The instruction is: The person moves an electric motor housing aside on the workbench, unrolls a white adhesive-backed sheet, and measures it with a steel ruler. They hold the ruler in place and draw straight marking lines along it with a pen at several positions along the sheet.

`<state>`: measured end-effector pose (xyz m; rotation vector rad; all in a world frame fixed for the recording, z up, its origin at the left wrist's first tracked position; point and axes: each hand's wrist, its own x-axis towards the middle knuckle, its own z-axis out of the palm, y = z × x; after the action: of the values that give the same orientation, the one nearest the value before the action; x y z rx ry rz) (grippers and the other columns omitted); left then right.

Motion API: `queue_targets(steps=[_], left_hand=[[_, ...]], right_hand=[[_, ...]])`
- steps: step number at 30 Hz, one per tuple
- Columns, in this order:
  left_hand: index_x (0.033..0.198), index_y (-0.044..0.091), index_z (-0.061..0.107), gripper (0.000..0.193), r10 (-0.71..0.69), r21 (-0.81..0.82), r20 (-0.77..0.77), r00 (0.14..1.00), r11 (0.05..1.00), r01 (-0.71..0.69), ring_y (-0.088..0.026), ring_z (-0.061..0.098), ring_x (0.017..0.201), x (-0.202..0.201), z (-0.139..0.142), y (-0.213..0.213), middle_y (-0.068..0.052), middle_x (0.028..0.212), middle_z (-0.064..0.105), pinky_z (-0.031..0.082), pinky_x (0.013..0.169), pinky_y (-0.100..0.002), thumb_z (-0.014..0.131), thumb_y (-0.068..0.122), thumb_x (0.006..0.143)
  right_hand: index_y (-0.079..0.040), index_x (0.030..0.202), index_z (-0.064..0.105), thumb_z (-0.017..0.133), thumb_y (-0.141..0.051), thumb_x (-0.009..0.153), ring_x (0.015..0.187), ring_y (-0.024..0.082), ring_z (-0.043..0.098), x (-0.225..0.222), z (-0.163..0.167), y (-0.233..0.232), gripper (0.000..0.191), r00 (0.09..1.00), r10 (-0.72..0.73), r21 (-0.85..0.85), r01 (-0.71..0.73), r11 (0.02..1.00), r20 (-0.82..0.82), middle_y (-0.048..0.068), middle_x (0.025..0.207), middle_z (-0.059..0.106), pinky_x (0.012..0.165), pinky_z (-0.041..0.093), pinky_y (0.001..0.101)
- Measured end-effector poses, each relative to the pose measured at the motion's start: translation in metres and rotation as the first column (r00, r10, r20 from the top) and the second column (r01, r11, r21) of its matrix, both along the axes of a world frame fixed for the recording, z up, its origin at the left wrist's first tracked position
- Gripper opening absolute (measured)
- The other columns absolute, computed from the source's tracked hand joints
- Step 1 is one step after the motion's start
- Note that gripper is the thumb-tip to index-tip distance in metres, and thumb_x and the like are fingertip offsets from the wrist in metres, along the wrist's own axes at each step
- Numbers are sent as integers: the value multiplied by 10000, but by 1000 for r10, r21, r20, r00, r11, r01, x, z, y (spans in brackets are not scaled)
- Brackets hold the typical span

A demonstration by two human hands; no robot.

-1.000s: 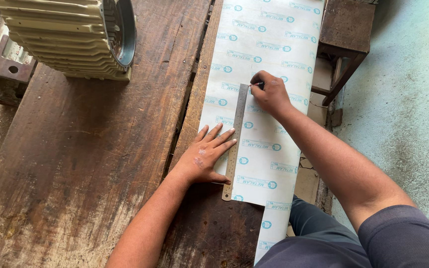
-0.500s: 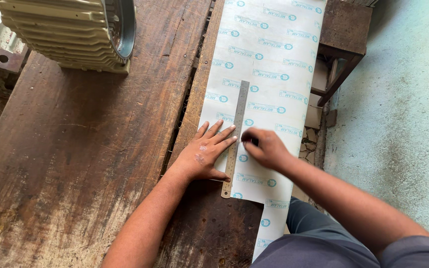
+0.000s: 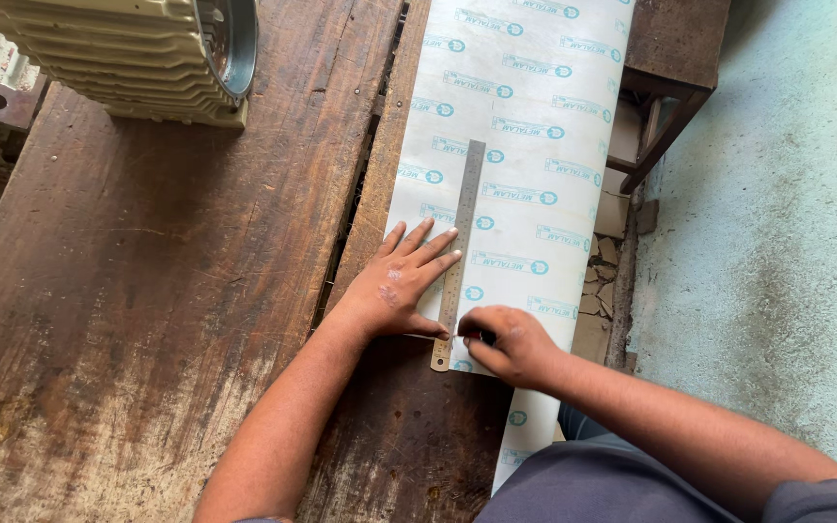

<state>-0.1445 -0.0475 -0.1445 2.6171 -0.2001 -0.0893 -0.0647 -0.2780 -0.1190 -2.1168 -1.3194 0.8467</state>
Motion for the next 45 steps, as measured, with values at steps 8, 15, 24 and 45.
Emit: queue_targets(steps=[8, 15, 24, 45], left_hand=[[1506, 188, 442, 1173, -4, 24, -11, 1000, 1000, 4, -335, 170, 1544, 0, 1, 0, -62, 1648, 297, 103, 1261, -564, 895, 662, 533], [1505, 185, 433, 1187, 0, 9, -39, 999, 1000, 0, -333, 164, 1544, 0, 6, -1, -67, 1647, 285, 89, 1264, -559, 895, 665, 523], [1517, 141, 425, 1157, -45, -30, 21, 999, 999, 46, -369, 159, 1535, -1, -3, 4, -116, 1646, 283, 93, 1246, -566, 885, 648, 585], [1470, 251, 536, 844, 59, 138, -14, 998, 989, -57, -368, 273, 1518, 191, 10, 62, -30, 1651, 351, 266, 1222, -510, 890, 429, 724]], right_hand=[[-76, 1013, 686, 660, -142, 866, 902, 316, 723, -18, 7, -9, 163, 996, 73, 55, -70, 996, -59, 123, 914, 743, 802, 576, 422], [-68, 1025, 704, 652, -145, 864, 928, 305, 743, -16, 5, -12, 186, 975, 54, 39, -47, 998, -214, 122, 945, 757, 840, 582, 396], [-49, 1040, 702, 653, -122, 915, 915, 147, 740, 62, -13, -8, 152, 926, -277, 149, 321, 935, -257, 66, 932, 766, 866, 583, 311], [-9, 1059, 667, 671, -133, 905, 885, 137, 705, 149, -54, 4, 199, 735, -345, 148, 514, 845, -583, 75, 955, 755, 825, 569, 293]])
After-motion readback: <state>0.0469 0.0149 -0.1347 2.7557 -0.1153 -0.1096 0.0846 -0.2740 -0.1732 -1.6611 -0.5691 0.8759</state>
